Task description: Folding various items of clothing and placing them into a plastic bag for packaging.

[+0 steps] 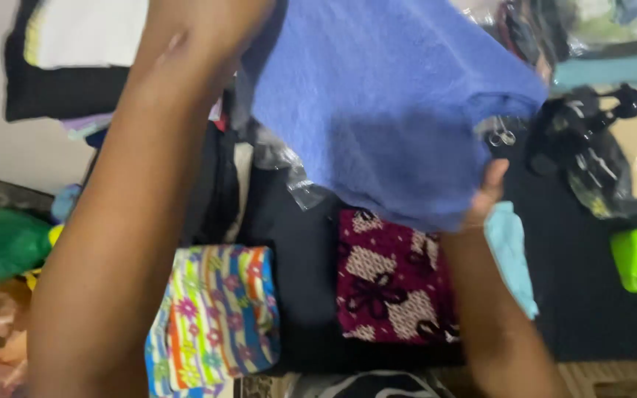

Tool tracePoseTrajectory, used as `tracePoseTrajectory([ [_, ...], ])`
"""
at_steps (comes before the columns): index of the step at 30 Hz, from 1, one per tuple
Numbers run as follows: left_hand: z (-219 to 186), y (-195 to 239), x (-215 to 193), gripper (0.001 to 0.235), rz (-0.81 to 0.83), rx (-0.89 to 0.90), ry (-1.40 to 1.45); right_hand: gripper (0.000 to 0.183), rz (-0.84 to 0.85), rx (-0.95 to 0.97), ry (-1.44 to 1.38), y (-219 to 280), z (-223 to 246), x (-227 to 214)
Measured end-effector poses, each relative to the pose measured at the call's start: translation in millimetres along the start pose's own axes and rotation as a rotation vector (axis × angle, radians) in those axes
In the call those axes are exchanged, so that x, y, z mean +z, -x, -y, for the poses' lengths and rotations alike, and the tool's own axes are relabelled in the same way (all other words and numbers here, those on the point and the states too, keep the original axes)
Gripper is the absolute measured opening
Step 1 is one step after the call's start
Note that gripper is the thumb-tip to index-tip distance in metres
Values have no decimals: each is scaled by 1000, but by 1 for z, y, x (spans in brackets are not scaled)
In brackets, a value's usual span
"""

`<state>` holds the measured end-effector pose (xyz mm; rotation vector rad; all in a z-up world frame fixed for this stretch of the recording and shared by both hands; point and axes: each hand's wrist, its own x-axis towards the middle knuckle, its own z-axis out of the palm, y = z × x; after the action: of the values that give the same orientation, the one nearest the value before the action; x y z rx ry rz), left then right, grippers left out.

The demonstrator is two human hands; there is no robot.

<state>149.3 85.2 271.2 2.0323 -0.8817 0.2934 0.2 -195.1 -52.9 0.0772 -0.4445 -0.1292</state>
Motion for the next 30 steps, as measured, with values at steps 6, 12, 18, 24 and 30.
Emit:
tracePoseTrajectory([
  [6,-17,46,34,22,73,-120,22,22,-837,-161,1017,109,131,72],
  [12,-6,128,85,38,109,-867,666,49,-699,134,1007,141,152,113],
  [18,-5,201,104,54,-63,-775,927,70,-584,145,1027,152,162,113],
  [24,29,278,144,44,-7,-1001,758,54,-839,363,1111,227,162,38],
  [30,51,297,138,95,97,-661,613,67,-847,419,980,231,133,64],
])
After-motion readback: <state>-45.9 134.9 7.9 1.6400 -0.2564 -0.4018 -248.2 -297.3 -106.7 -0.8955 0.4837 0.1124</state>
